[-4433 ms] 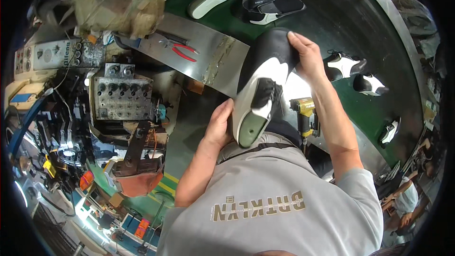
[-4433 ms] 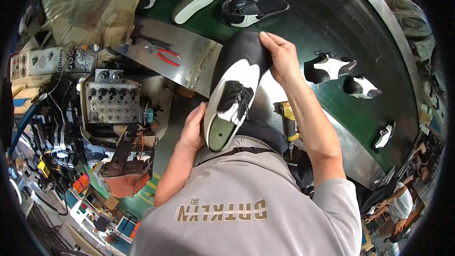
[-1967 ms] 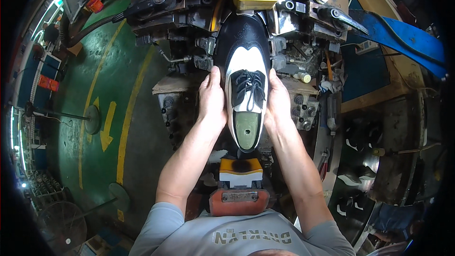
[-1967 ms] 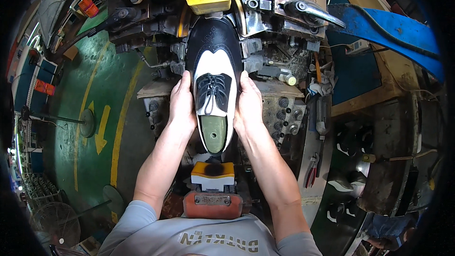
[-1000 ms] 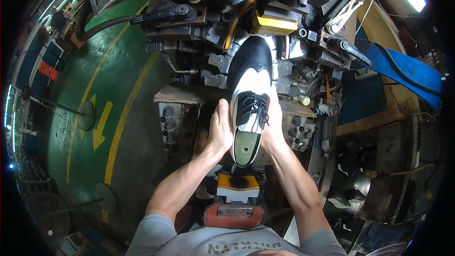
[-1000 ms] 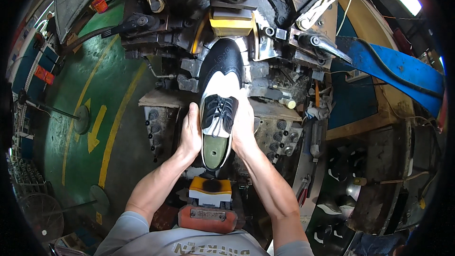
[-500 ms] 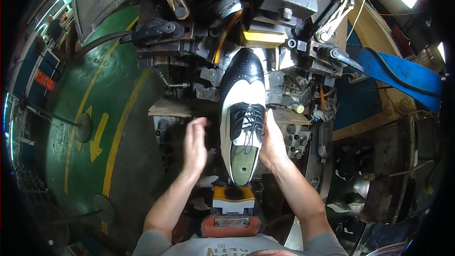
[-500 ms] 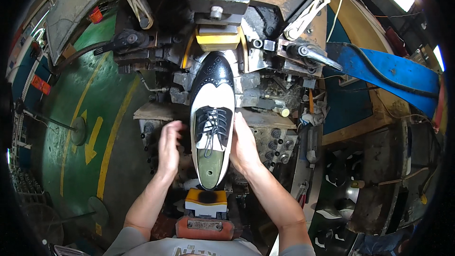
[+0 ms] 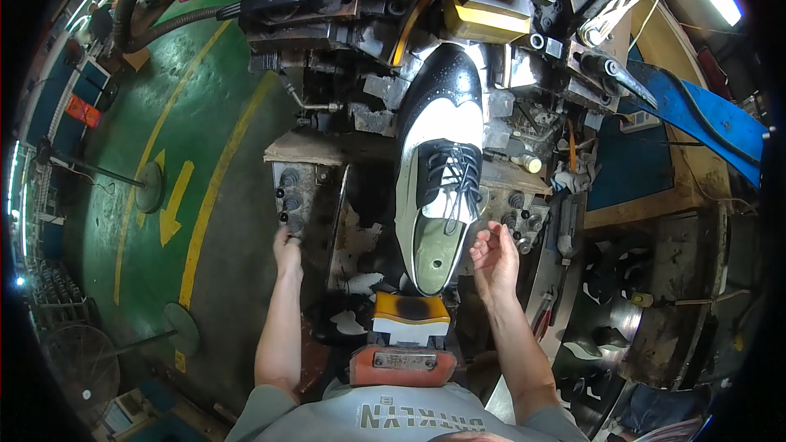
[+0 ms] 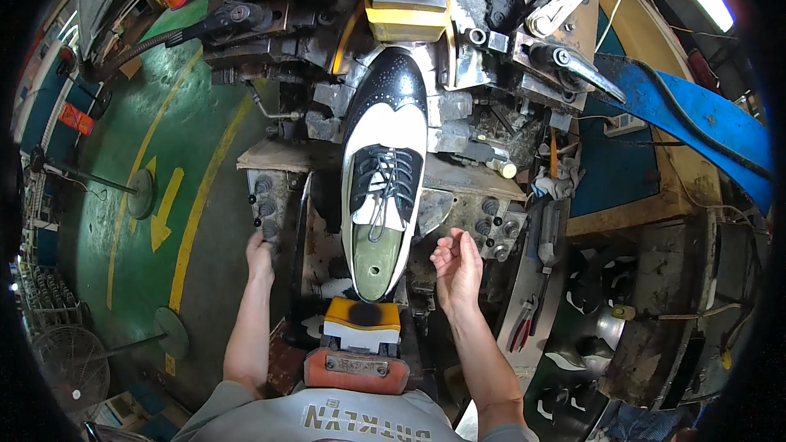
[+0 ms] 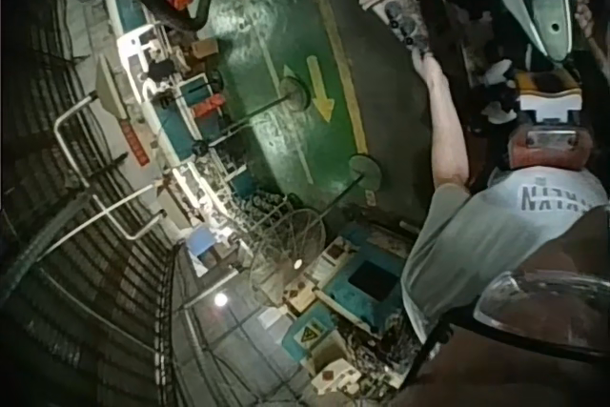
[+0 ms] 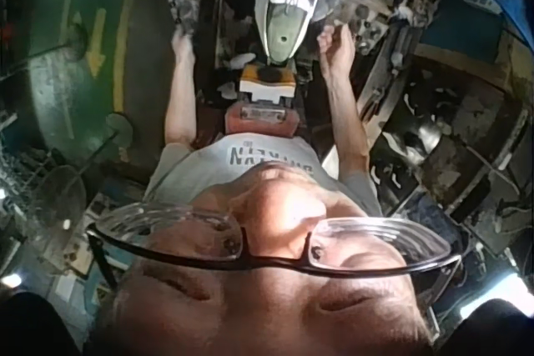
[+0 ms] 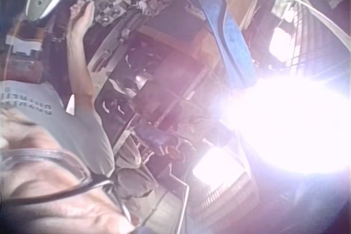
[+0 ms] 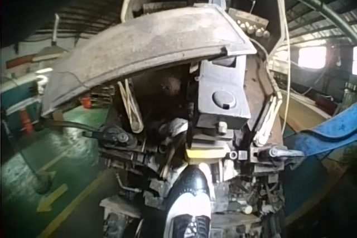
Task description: The person repeatedly picks up a shoe upper and a sole from a conveyor belt, places them into a shoe assembly machine, and presses a lever to bond them. The person then removes the assembled shoe and places it back on the belt. This process is repeated for multiple shoes throughout the video.
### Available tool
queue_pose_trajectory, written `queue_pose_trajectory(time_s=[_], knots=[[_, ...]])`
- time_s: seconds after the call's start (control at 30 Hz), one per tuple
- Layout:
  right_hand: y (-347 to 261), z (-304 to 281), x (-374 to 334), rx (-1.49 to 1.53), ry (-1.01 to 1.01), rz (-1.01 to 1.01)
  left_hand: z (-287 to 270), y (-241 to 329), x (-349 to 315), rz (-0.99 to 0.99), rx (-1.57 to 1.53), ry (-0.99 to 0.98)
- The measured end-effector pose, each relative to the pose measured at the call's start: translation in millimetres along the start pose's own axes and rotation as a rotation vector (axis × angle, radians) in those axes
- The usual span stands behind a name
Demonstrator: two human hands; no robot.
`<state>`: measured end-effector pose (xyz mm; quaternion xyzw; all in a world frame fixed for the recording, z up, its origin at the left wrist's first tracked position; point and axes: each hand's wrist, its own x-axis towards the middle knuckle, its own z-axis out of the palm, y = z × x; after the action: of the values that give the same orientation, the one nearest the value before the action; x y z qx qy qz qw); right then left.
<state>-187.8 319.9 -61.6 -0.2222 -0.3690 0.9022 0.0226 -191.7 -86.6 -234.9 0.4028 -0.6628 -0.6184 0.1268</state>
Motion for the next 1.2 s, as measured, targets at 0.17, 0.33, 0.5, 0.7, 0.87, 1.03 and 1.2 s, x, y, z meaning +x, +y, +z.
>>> queue_pose_trajectory(time_s=[0.17,0.33,0.5,0.7,0.87,1.03,1.2], knots=[[-10,-12,-16,-0.066,0.001,-0.075,-11,17,4,0.033,0.002,0.276],[-60,28,-57,-0.291,-0.151,-0.443,-4,89,-78,0.348,0.056,-0.034],[-112,84,-130,-0.413,-0.322,-1.017,4,83,-153,1.192,0.544,-0.352],[-141,95,-196,-0.531,-0.363,-1.562,7,4,-184,0.085,0.187,-0.994],[-164,62,-227,-0.733,-0.259,-1.692,-4,-4,-182,-0.048,0.266,-0.985],[-172,46,-255,-0.867,-0.260,-1.684,4,0,-168,-0.027,0.319,-0.939],[-167,35,-271,-0.838,-0.210,-1.672,2,2,-160,-0.039,0.349,-0.923]])
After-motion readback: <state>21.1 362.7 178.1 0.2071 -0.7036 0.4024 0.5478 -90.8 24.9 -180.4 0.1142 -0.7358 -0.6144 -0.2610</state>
